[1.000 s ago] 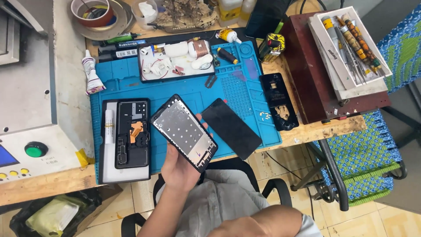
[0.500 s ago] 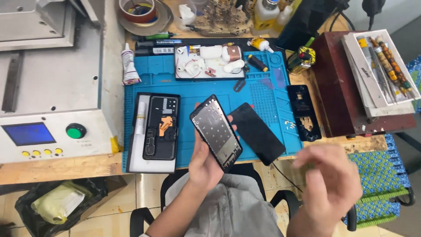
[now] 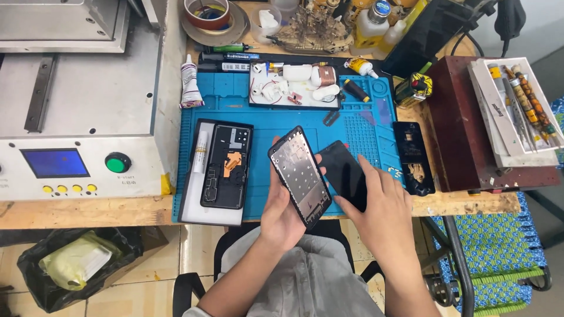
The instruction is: Disassembling and reassembling a smartphone, including cleaning the screen and managing internal components.
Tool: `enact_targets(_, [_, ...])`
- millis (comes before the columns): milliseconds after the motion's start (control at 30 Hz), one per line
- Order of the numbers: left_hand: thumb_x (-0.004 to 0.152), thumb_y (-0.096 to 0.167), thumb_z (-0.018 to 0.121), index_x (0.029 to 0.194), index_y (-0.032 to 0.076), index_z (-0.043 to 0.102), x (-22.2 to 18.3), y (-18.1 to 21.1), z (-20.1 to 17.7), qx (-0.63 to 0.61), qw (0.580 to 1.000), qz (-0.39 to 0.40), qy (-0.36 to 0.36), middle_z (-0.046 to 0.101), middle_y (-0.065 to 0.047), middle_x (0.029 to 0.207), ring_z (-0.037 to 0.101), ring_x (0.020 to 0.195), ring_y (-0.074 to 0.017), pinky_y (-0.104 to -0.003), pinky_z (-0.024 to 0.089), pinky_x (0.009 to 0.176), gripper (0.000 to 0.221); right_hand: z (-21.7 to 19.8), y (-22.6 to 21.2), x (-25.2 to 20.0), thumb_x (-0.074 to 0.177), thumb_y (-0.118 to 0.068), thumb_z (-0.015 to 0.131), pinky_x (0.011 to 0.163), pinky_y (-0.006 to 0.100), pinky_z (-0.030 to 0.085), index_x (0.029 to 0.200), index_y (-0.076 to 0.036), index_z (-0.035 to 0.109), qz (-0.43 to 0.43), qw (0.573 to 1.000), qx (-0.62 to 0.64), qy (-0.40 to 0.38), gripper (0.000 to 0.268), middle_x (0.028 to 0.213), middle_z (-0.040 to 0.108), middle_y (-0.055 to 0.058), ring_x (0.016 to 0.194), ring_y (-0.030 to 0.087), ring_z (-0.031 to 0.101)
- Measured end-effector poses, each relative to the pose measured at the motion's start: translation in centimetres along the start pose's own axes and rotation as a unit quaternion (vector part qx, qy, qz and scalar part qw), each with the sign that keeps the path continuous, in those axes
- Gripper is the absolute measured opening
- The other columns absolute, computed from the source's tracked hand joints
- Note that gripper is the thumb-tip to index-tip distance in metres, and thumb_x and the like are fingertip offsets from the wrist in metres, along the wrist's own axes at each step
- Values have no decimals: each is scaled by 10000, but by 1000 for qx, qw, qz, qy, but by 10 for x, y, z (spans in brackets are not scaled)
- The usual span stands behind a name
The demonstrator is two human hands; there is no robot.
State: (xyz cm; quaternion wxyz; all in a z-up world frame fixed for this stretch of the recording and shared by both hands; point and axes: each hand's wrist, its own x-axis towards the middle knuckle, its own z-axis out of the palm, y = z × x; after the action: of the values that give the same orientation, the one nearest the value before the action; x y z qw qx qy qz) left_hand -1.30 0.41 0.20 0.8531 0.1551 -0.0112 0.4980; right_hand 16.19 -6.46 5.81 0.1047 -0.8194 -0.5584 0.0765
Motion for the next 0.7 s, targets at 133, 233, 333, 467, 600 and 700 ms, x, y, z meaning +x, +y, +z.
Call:
enact_targets(133, [1083,326,734,1803,337,17,0,0,0,9,1000,-4,3,394,-296,1696,522,1491,-379,-508,437,1258,1016,3,3,4,908,-466,820,945,584,494,1666,-202,452,-9,1000,-14,2,883,1396,647,159,1256,445,615])
enact_targets(233, [1092,317,731,1808,324,24,0,-5,-7,6,1000,2,10,418,-275,1685,534,1475,-371,-503,440,1266,1007,2,2,7,906,-366,864,924,591,521,1648,-124,474,-50,999,-1,20,872,1260,646,227,1111,492,623])
enact_targets(333, [1055,403,695,1777,381,38,0,-10,-17,24,999,-3,30,319,-260,1765,427,1584,-412,-588,386,1293,977,-5,-1,8,796,-330,956,1027,616,543,1627,-77,555,-34,997,4,74,957,1204,689,290,1182,522,693])
enact_targets(467, [1067,324,713,1796,377,4,1,-7,-11,-6,1000,3,24,326,-290,1747,471,1535,-406,-556,405,1289,1019,-44,2,-1,846,-182,898,1011,493,582,1592,-39,499,9,969,241,61,858,1273,687,224,1171,366,680])
enact_targets(600, [1054,290,756,1812,366,-37,1,-3,-9,4,1000,-2,26,347,-302,1724,515,1491,-381,-507,448,1273,1100,-51,25,-20,875,-62,734,1175,426,590,1618,-8,322,-15,855,517,24,852,1411,620,250,1291,360,705])
enact_targets(700, [1034,285,786,1817,342,-42,2,-4,-10,12,999,1,37,352,-314,1725,508,1503,-389,-507,453,1269,1140,-45,38,-34,804,-231,789,1073,471,672,1623,15,333,-30,822,568,15,968,1354,642,249,1229,409,752])
